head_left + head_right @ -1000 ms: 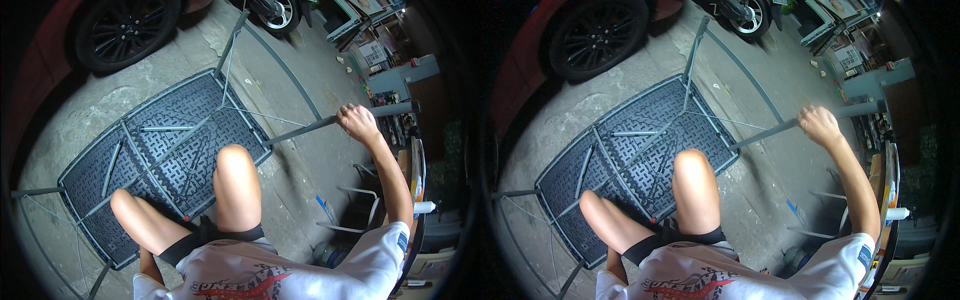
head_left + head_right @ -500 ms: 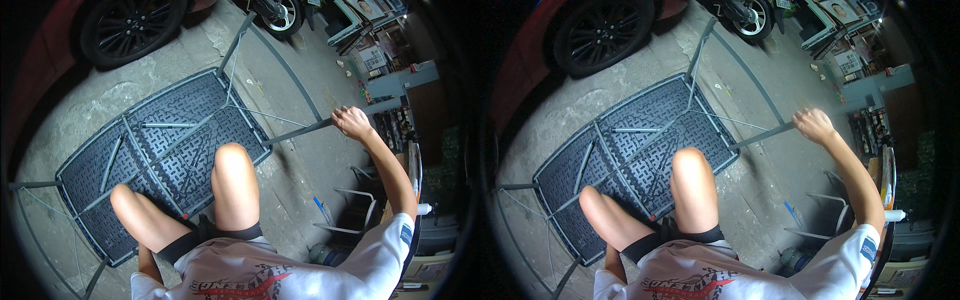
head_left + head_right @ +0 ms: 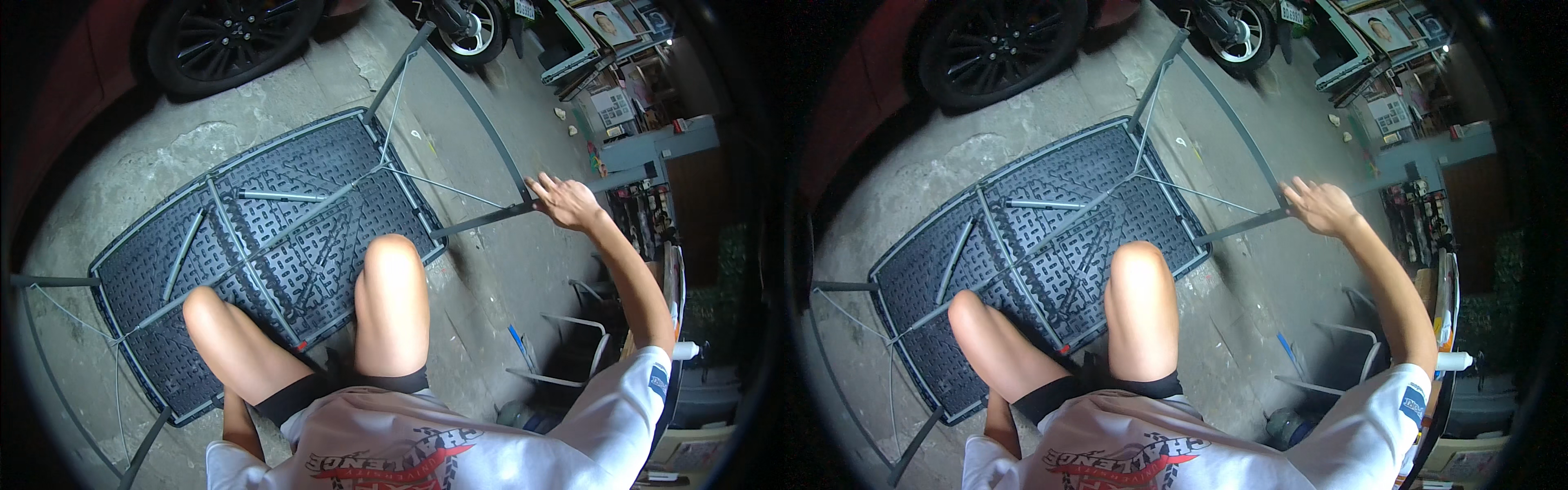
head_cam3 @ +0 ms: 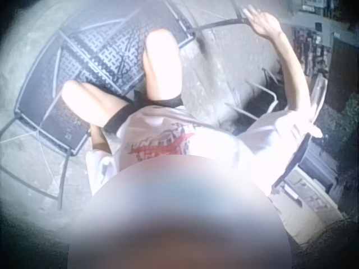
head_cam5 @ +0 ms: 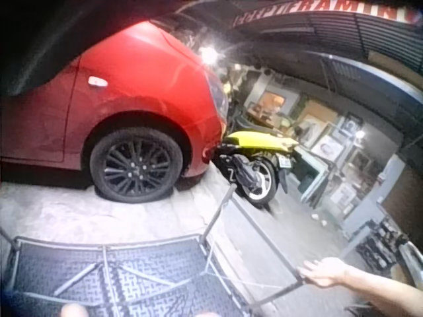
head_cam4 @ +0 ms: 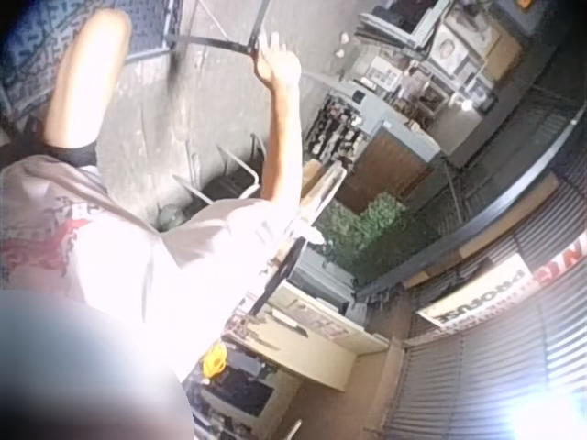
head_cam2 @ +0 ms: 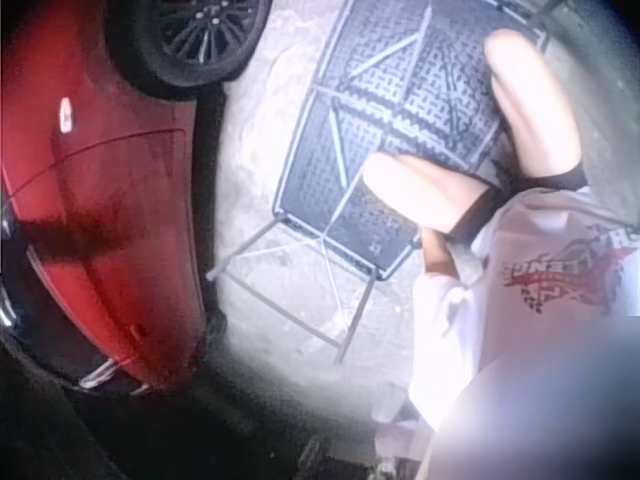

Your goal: The person assembles a folding table by unfolding the legs and placing the tabletop. They then place a framed peacock painting on the table, remove the frame, and apply glue to a white backing board.

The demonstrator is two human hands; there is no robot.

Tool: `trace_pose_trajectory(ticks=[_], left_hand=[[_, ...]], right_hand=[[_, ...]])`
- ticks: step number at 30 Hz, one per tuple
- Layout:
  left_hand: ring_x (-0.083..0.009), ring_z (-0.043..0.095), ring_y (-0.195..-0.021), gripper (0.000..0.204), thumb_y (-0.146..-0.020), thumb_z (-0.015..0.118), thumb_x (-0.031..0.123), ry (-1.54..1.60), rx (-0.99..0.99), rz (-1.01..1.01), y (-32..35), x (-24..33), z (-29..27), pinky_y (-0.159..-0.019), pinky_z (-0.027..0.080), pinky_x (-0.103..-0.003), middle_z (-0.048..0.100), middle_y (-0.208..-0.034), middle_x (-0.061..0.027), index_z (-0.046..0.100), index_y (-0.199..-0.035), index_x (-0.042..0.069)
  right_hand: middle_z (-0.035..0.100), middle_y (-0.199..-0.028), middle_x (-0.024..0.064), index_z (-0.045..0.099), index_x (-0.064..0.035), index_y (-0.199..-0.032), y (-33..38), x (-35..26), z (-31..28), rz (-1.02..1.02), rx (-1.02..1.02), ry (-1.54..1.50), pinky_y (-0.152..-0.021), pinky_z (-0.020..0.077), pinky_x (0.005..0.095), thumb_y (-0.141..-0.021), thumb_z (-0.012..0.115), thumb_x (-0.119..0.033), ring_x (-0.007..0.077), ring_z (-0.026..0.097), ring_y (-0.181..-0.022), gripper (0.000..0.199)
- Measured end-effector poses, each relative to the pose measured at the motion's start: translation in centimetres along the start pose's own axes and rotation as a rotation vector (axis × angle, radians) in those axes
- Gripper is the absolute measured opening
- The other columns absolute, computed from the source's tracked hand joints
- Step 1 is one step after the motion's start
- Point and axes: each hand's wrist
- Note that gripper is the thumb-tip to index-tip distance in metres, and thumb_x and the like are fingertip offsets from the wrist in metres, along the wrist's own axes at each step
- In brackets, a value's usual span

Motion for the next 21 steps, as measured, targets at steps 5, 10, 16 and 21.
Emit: trace_pose_trajectory(ticks=[5, 10, 16, 21], left_hand=[[-0.0266, 0.049, -0.12, 0.059, -0.089, 0.065, 0.027, 0.0, 0.001, 0.003, -0.2, -0.7, -0.1, -0.099, 0.037, -0.037, 0.045, -0.133, -0.0205, 0.037, -0.134, 0.001], [-0.0275, 0.048, -0.123, 0.062, -0.089, 0.065, 0.028, -0.008, 0.023, 0.02, -0.4, -2.6, -0.3, -0.103, 0.037, -0.038, 0.044, -0.137, -0.0215, 0.036, -0.137, 0.0], [-0.0287, 0.047, -0.127, 0.065, -0.089, 0.065, 0.029, -0.094, 0.079, 0.254, 2.8, -4.1, 0.5, -0.106, 0.036, -0.039, 0.043, -0.141, -0.0227, 0.035, -0.14, 0.0], [-0.0237, 0.065, -0.084, 0.036, -0.096, 0.054, 0.02, 0.4, -0.204, 0.082, 14.4, -4.3, -1.0, -0.079, 0.052, -0.034, 0.059, -0.096, -0.0126, 0.037, -0.126, 0.01]], right_hand=[[0.056, -0.122, 0.0171, 0.059, -0.0082, -0.124, 2.1, -0.4, -3.8, 0.063, 0.567, -0.028, -0.097, 0.0421, 0.0438, -0.08, 0.073, -0.039, 0.0358, 0.057, -0.109, 0.055], [0.059, -0.113, 0.0138, 0.049, 0.0052, -0.113, 7.9, 6.8, -2.2, 0.891, 1.82, -1.147, -0.08, 0.0483, 0.0266, -0.089, 0.074, -0.027, 0.0168, 0.06, -0.097, 0.047], [0.062, -0.118, 0.0232, 0.051, 0.003, -0.128, 3.7, 7.2, 4.6, 0.191, 1.282, -2.114, -0.101, 0.0421, 0.0406, -0.098, 0.05, -0.035, 0.0314, 0.059, -0.11, 0.049], [0.055, -0.079, 0.0039, 0.059, -0.0063, -0.111, 7.8, 8.1, 3.8, 0.927, 1.496, -2.009, -0.083, 0.0493, 0.0392, -0.098, 0.053, -0.037, 0.0183, 0.054, -0.071, 0.034]])
Point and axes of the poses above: each hand's wrist, its own y-axis away from the middle knuckle, its own z-axis out of the palm, x = y × z
